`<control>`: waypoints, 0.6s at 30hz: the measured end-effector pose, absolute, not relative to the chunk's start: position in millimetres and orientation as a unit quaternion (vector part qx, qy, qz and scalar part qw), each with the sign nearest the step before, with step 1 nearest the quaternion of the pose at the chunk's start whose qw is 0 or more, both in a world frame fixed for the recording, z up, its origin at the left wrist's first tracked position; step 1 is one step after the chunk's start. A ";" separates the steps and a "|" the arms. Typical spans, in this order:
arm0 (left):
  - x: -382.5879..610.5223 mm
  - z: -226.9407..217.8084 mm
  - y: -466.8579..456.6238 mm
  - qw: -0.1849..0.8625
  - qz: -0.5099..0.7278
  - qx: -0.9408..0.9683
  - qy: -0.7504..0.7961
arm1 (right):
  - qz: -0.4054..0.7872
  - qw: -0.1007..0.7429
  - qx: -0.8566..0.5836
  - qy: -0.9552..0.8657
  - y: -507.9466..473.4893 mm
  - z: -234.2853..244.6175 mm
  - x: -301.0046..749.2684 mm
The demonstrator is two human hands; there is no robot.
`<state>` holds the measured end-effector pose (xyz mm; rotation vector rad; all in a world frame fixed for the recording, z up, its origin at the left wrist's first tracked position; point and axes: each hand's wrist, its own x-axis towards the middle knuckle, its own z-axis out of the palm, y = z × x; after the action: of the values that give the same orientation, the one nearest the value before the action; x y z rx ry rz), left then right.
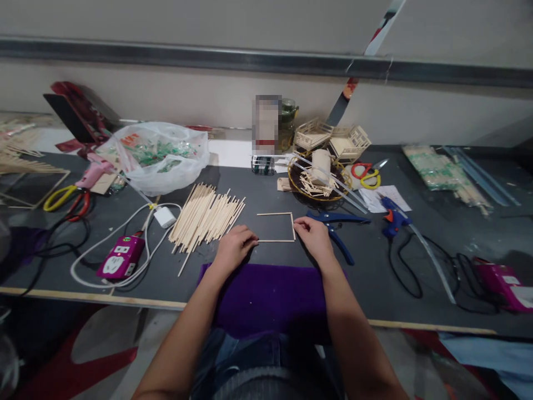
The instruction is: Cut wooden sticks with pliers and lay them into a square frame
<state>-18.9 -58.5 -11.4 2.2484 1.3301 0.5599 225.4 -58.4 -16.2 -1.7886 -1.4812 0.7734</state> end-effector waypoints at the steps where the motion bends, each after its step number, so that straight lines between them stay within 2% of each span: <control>1: -18.8 -11.8 -58.6 0.232 0.203 0.819 0.484 | 0.296 0.338 -0.689 -0.569 -58.3 -16.3 225.3; 18: -13.9 -7.9 -60.1 0.207 0.164 0.827 0.496 | 0.281 0.302 -0.704 -0.578 -58.7 -13.9 223.2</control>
<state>-13.9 -60.1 -7.9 2.3038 1.3811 0.4577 223.2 -58.7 -13.9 -1.8680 -1.5315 0.7460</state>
